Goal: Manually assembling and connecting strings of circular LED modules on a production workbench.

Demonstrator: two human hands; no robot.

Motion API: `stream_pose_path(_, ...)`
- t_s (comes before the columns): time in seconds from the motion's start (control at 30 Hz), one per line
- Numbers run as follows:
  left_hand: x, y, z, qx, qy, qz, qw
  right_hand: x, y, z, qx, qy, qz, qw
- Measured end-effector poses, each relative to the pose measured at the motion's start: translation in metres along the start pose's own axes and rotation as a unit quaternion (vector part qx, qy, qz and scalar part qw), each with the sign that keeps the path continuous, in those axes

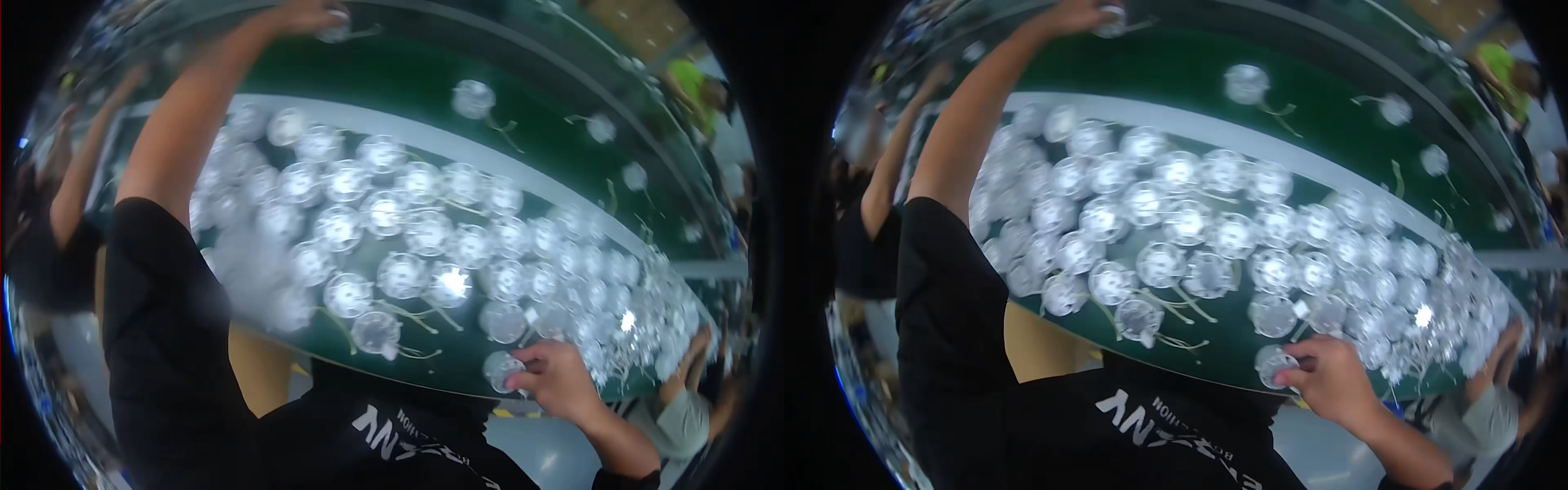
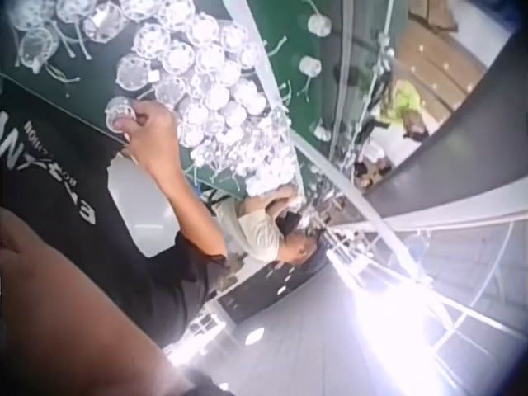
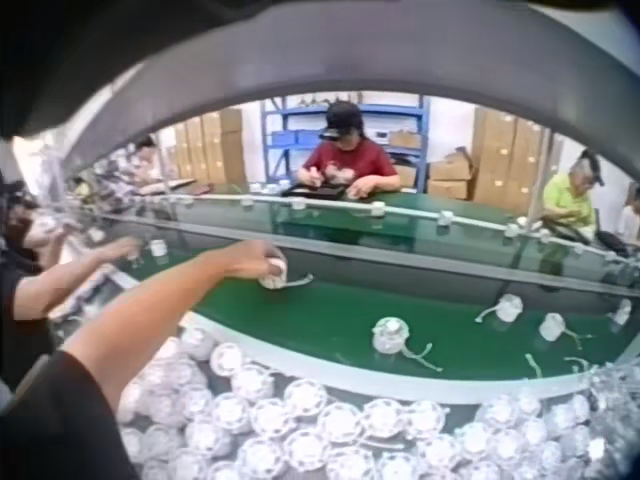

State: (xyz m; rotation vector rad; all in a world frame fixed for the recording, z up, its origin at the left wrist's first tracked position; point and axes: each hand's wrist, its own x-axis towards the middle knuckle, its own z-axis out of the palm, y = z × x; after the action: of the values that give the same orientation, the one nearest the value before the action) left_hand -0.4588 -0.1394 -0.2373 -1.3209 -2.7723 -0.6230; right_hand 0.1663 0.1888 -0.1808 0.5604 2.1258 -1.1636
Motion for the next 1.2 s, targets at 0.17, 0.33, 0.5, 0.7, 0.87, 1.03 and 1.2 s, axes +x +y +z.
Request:
stream_pose_path(0.17, -0.086, 0.148, 0.014, -0.096, -0.221, -0.162, 0.957, 0.014, 0.008, -0.006, 0.039, 0.032, 0.036, 0.998)
stream_pose_path(0.33, -0.108, 0.145, -0.007, -0.084, -0.270, -0.278, 0.918, 0.019, 0.021, -0.004, 0.055, 0.037, -0.009, 0.998)
stream_pose_path(0.5, -0.105, 0.157, 0.001, 0.049, -0.292, -0.142, 0.945, 0.004, 0.028, -0.001, 0.051, 0.084, -0.007, 0.995)
stream_pose_path(0.7, -0.167, 0.205, -0.036, 0.086, 0.034, -0.026, 0.995, 0.014, 0.002, -0.014, -0.126, -0.001, -0.051, 0.991)
stream_pose_path(0.87, -0.253, 0.438, 0.018, -0.144, 0.036, 0.059, 0.987, 0.007, 0.012, -0.010, -0.103, 0.030, -0.043, 0.993)
stream_pose_path(1.03, -0.289, 0.529, 0.120, -0.305, -0.017, 0.006, 0.952, -0.002, -0.002, -0.015, -0.125, 0.013, -0.051, 0.991)
stream_pose_path(1.2, -0.283, 0.533, 0.171, -0.562, -0.092, -0.155, 0.807, 0.011, 0.011, -0.009, -0.175, 0.033, -0.109, 0.978)
